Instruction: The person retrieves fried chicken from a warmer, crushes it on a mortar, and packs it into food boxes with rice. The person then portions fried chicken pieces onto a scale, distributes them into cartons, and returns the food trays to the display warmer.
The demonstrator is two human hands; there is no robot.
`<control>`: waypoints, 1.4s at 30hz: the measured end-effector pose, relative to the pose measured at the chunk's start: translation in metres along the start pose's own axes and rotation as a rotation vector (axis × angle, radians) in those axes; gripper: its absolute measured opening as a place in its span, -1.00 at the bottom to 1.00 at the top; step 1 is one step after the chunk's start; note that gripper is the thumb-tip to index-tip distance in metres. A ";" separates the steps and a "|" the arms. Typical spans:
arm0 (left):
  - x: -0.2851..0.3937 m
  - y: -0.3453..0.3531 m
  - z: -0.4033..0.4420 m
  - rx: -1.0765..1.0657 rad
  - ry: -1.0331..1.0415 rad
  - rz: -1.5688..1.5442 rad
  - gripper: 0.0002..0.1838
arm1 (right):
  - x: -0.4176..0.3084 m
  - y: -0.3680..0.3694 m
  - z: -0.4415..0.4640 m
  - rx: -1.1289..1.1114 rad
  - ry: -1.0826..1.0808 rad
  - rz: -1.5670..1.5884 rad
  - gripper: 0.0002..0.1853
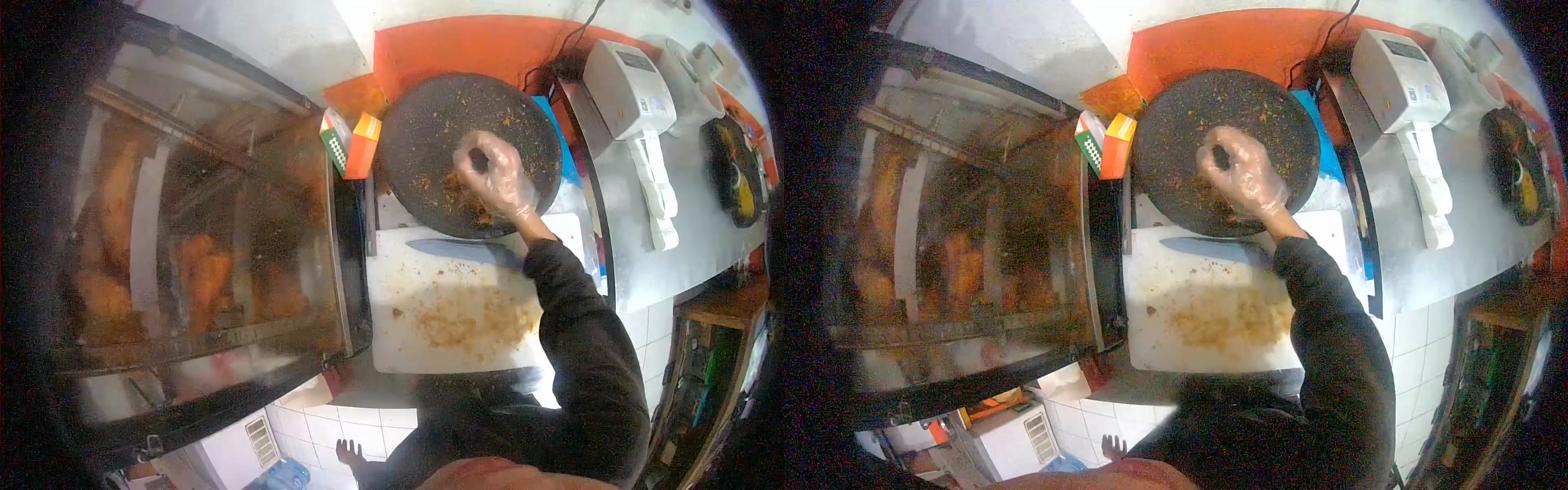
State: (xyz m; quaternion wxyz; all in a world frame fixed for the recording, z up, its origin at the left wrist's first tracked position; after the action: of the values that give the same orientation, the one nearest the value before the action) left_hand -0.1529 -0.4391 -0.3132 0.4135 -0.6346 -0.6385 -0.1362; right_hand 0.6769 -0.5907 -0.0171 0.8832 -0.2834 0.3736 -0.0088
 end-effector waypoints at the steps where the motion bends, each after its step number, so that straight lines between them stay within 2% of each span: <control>1: -0.005 0.007 0.009 -0.084 0.040 -0.016 -0.46 | 0.023 0.002 -0.009 0.057 0.118 0.155 -0.91; 2: -0.011 0.023 0.015 -0.173 0.078 -0.045 -0.46 | 0.045 -0.002 -0.008 0.114 0.224 0.308 -0.90; 3: -0.007 0.032 0.017 -0.268 0.200 0.056 -0.47 | 0.054 -0.010 -0.006 0.159 0.168 0.233 -0.89; 4: -0.008 0.035 0.017 -0.320 0.259 0.103 -0.48 | 0.078 -0.005 -0.011 0.110 0.316 0.371 -0.89; 6: -0.005 0.044 0.009 -0.420 0.382 0.189 -0.50 | 0.071 -0.016 0.001 0.145 0.228 0.311 -0.90; 8: -0.004 0.047 -0.013 -0.260 0.124 0.023 -0.53 | 0.032 -0.032 0.016 0.161 0.166 0.268 -0.90; 9: -0.004 0.045 -0.018 -0.213 0.116 0.051 -0.54 | 0.014 -0.036 0.018 0.186 0.108 0.237 -0.90; 12: -0.028 0.031 -0.015 -0.197 0.115 0.073 -0.55 | 0.028 0.006 -0.012 0.131 0.068 0.149 -0.90; 14: -0.069 0.021 0.009 -0.142 0.027 -0.019 -0.56 | 0.024 0.006 -0.003 0.086 0.036 0.137 -0.91; 15: -0.071 0.018 0.011 -0.210 0.146 0.059 -0.56 | 0.023 0.008 0.000 0.035 0.055 0.063 -0.91; 16: -0.068 0.022 -0.004 -0.200 0.047 -0.018 -0.56 | 0.013 0.006 0.006 -0.012 0.064 -0.017 -0.92; 17: -0.062 0.028 -0.023 -0.181 -0.051 -0.098 -0.56 | 0.008 -0.001 0.008 -0.040 0.169 0.093 -0.93; 18: -0.072 0.021 -0.011 -0.187 -0.053 -0.111 -0.56 | 0.002 -0.004 0.012 -0.039 0.155 0.090 -0.93; 20: -0.075 0.012 0.005 -0.420 0.213 0.047 -0.56 | 0.003 -0.007 0.017 0.023 0.149 0.175 -0.93; 21: -0.080 0.006 0.004 -0.316 0.220 0.069 -0.56 | 0.006 0.002 0.010 0.047 0.019 0.172 -0.93; 23: -0.092 -0.010 0.003 -0.171 0.212 0.089 -0.56 | 0.015 0.019 -0.006 -0.033 0.081 0.165 -0.93; 26: -0.093 -0.008 -0.001 -0.191 0.230 0.181 -0.56 | 0.046 0.015 0.008 -0.021 0.128 0.059 -0.93; 27: -0.096 0.000 0.002 -0.194 0.223 0.129 -0.55 | 0.041 0.011 0.018 -0.009 0.088 0.179 -0.93; 29: -0.106 -0.005 -0.001 -0.085 0.026 0.027 -0.55 | 0.027 0.000 0.032 0.053 0.086 0.144 -0.94; 30: -0.103 -0.003 -0.007 -0.077 0.017 0.034 -0.55 | 0.019 -0.006 0.038 0.122 0.085 0.116 -0.95; 32: -0.080 0.002 -0.022 -0.060 0.036 0.019 -0.55 | 0.019 0.021 0.036 -0.006 -0.007 0.164 -0.93; 34: -0.077 0.014 -0.019 -0.056 0.039 -0.010 -0.54 | 0.023 0.035 0.027 -0.054 0.029 0.150 -0.90; 35: -0.069 0.039 -0.020 -0.169 0.189 0.046 -0.53 | 0.026 0.037 0.035 -0.059 0.014 0.154 -0.90; 37: -0.063 0.046 -0.042 -0.131 0.065 -0.017 -0.53 | 0.030 0.042 0.037 -0.133 0.003 0.102 -0.89; 38: -0.051 0.042 -0.054 -0.133 0.067 -0.016 -0.53 | 0.023 0.036 0.036 -0.130 0.004 0.101 -0.89; 40: -0.038 0.057 -0.061 -0.163 0.153 -0.007 -0.52 | 0.013 0.016 0.044 -0.067 0.160 0.208 -0.87; 41: -0.034 0.055 -0.058 -0.209 0.235 0.114 -0.49 | 0.007 0.012 0.042 -0.077 0.193 0.269 -0.86; 42: -0.037 0.056 -0.057 -0.201 0.234 0.113 -0.49 | 0.006 0.021 0.030 -0.083 0.192 0.275 -0.86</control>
State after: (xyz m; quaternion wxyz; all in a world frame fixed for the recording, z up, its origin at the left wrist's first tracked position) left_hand -0.0867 -0.4962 -0.3230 0.4264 -0.6874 -0.5326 -0.2490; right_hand 0.6972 -0.5599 -0.0149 0.8237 -0.2637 0.4918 0.1006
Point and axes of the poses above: each hand's wrist, its own z-axis towards the middle knuckle, its own y-axis out of the palm, x = y × z, the point moved 8 cm from there along z, towards the middle knuckle, and after that the axes turned 6 degrees about -x, right-handed, at the moved point
